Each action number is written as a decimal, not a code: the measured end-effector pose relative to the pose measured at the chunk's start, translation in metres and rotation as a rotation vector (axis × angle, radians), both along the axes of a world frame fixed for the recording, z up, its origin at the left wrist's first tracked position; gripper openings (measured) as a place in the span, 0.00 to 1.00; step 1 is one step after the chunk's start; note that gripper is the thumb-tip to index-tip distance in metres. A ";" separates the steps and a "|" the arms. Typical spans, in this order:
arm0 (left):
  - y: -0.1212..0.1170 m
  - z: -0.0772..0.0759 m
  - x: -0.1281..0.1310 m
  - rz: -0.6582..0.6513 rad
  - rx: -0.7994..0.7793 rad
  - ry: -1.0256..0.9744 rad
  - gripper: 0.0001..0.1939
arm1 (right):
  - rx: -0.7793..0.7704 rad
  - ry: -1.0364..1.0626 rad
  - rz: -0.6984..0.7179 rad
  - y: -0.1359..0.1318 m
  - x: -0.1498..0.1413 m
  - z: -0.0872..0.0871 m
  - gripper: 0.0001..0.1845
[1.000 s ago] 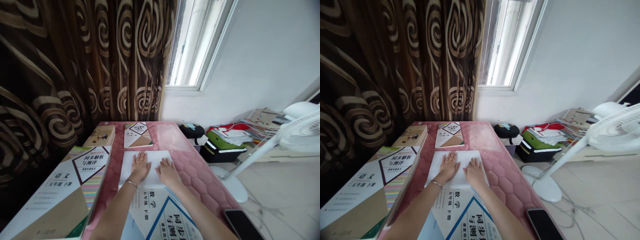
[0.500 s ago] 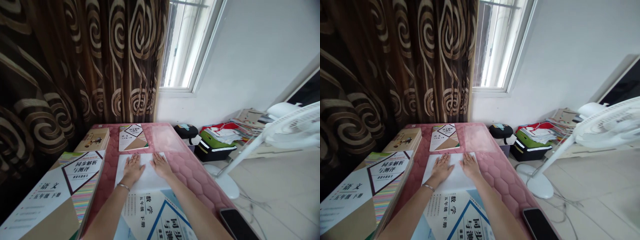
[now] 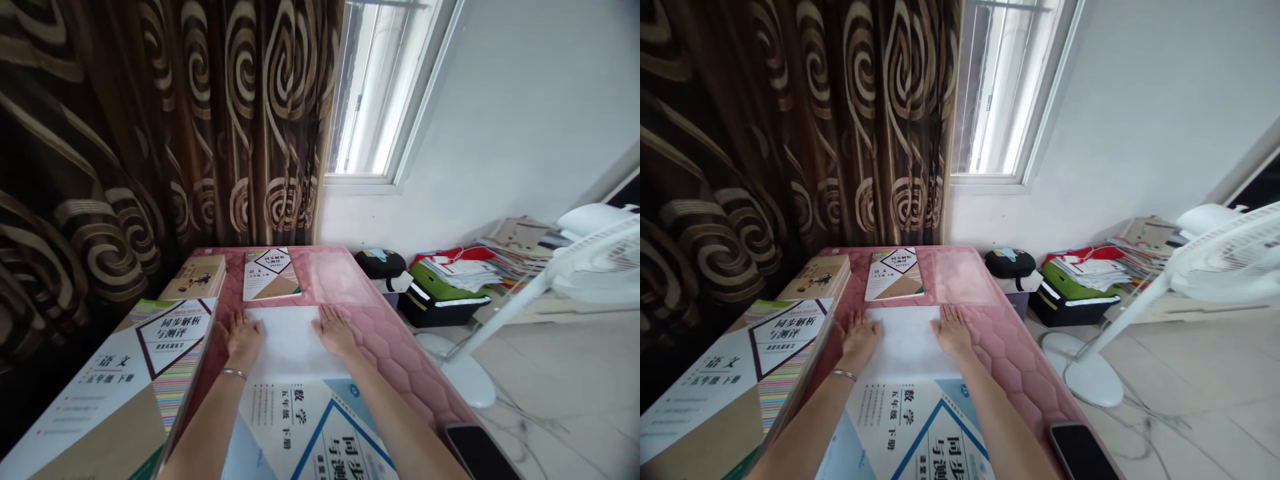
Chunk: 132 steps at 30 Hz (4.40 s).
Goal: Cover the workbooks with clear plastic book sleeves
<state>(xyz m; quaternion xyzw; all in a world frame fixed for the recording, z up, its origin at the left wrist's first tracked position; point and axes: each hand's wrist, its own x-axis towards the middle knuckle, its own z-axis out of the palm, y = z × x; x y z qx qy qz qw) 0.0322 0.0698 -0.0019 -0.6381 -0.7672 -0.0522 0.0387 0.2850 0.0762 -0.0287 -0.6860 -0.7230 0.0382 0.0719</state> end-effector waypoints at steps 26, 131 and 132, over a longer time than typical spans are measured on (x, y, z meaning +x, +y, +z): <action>0.010 -0.004 0.043 -0.538 -0.117 -0.099 0.31 | -0.056 0.200 0.250 0.003 -0.096 0.020 0.36; -0.091 -0.019 -0.010 -0.236 0.240 -0.132 0.21 | -0.030 0.231 0.051 0.029 -0.199 0.031 0.20; -0.090 -0.019 -0.010 -0.235 0.229 -0.130 0.21 | -0.065 0.236 0.070 0.027 -0.197 0.031 0.21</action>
